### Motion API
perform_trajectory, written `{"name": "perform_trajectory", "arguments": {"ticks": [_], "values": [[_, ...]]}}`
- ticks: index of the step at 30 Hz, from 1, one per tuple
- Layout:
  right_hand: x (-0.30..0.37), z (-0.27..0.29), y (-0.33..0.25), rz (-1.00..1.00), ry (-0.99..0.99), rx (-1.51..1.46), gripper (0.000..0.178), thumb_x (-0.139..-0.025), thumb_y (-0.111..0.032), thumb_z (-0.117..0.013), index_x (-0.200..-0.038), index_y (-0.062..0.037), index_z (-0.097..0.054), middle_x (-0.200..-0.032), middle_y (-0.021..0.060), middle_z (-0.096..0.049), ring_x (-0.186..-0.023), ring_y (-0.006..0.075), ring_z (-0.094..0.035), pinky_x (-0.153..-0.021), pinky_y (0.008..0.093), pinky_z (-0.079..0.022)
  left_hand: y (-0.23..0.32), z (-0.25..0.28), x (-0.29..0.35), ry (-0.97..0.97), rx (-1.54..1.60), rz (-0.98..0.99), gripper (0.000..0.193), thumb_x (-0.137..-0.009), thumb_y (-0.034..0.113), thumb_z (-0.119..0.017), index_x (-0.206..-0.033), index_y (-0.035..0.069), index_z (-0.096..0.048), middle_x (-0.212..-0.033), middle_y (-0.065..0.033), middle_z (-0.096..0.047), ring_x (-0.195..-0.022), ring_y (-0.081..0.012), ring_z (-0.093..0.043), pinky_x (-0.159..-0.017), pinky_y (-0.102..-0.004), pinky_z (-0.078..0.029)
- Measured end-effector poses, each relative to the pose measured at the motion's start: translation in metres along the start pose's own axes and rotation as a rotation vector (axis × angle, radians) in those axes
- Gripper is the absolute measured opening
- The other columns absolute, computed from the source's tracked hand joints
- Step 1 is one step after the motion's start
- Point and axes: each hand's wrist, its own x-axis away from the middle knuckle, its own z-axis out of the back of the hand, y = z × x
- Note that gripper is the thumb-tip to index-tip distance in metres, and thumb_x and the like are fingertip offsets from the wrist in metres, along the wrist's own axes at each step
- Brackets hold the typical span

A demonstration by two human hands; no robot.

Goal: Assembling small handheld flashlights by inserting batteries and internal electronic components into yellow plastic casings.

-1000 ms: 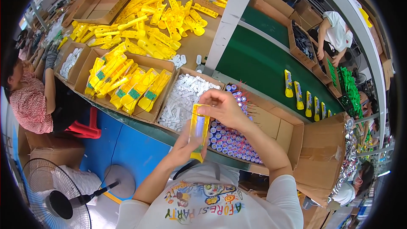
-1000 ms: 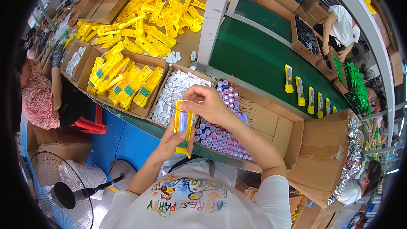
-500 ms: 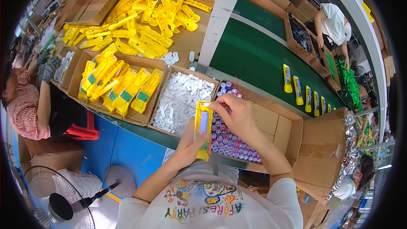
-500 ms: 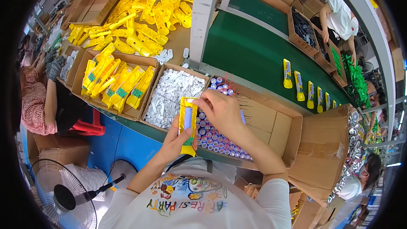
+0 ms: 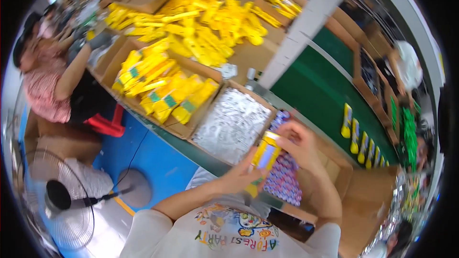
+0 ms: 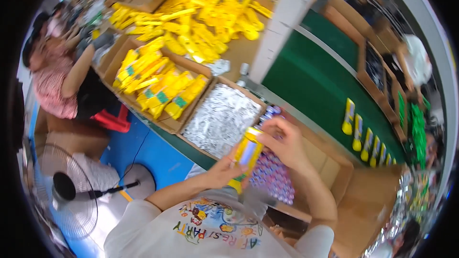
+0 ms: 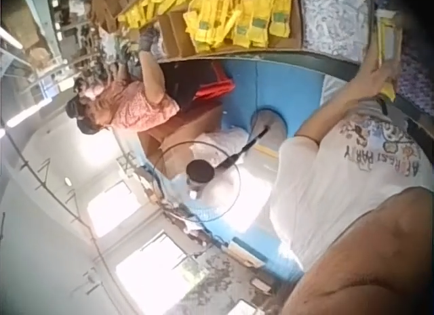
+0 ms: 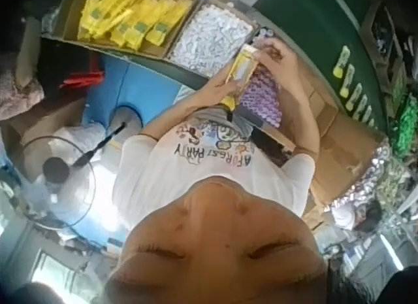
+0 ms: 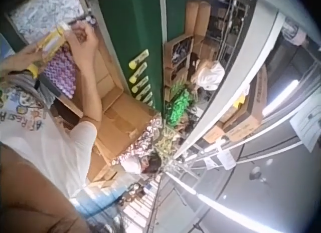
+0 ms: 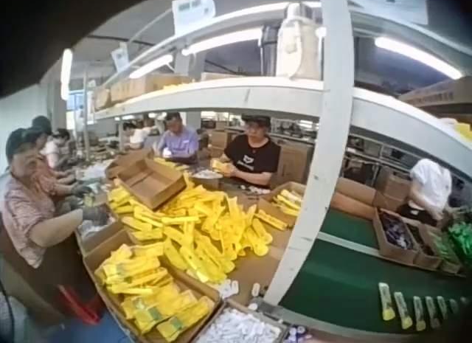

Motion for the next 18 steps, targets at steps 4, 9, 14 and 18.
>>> {"name": "perform_trajectory", "arguments": {"ticks": [4, 9, 14, 18], "values": [[-0.001, 0.013, -0.003, -0.037, -0.044, -0.153, 0.013, -0.088, -0.007, -0.064, -0.099, -0.0015, -0.06, -0.092, 0.0021, -0.062, -0.085, 0.0079, -0.059, -0.074, 0.0225, -0.049, -0.006, -0.007, -0.011, -0.026, -0.152, -0.037, 0.038, -0.095, 0.012, -0.053, -0.13, 0.008, -0.039, -0.099, -0.0086, -0.054, -0.079, -0.0197, -0.062, -0.069, -0.0312, -0.052], [-0.057, 0.158, 0.029, 0.392, 0.651, 0.358, 0.016, -0.099, -0.013, -0.049, -0.102, -0.0034, -0.062, -0.086, 0.0004, -0.061, -0.078, 0.0071, -0.055, -0.069, 0.0219, -0.045, 0.089, 0.07, 0.008, 0.599, -1.14, -0.296, 0.03, -0.081, 0.006, -0.065, -0.111, 0.003, -0.06, -0.119, -0.0143, -0.057, -0.11, -0.0303, -0.055, -0.093, -0.036, -0.044], [-0.102, 0.367, 0.165, 0.033, 0.736, 1.165, 0.018, -0.091, -0.021, -0.056, -0.1, -0.0115, -0.068, -0.094, 0.0135, -0.068, -0.096, 0.0335, -0.063, -0.084, 0.0419, -0.049, 0.132, 0.145, 0.01, 0.914, -2.079, 0.087, 0.055, -0.069, 0.004, -0.074, -0.12, 0.002, -0.054, -0.113, -0.0168, -0.057, -0.105, -0.0327, -0.053, -0.089, -0.0398, -0.046], [-0.1, 0.266, 0.105, 0.233, 0.84, 1.506, 0.021, -0.083, -0.011, -0.062, -0.104, -0.0119, -0.066, -0.106, 0.0142, -0.062, -0.101, 0.0347, -0.058, -0.091, 0.0457, -0.045, 0.129, 0.135, 0.007, 0.838, -1.787, -0.07, 0.055, -0.075, 0.007, -0.073, -0.125, 0.002, -0.049, -0.106, -0.0147, -0.06, -0.1, -0.0286, -0.059, -0.083, -0.0357, -0.05]]}}
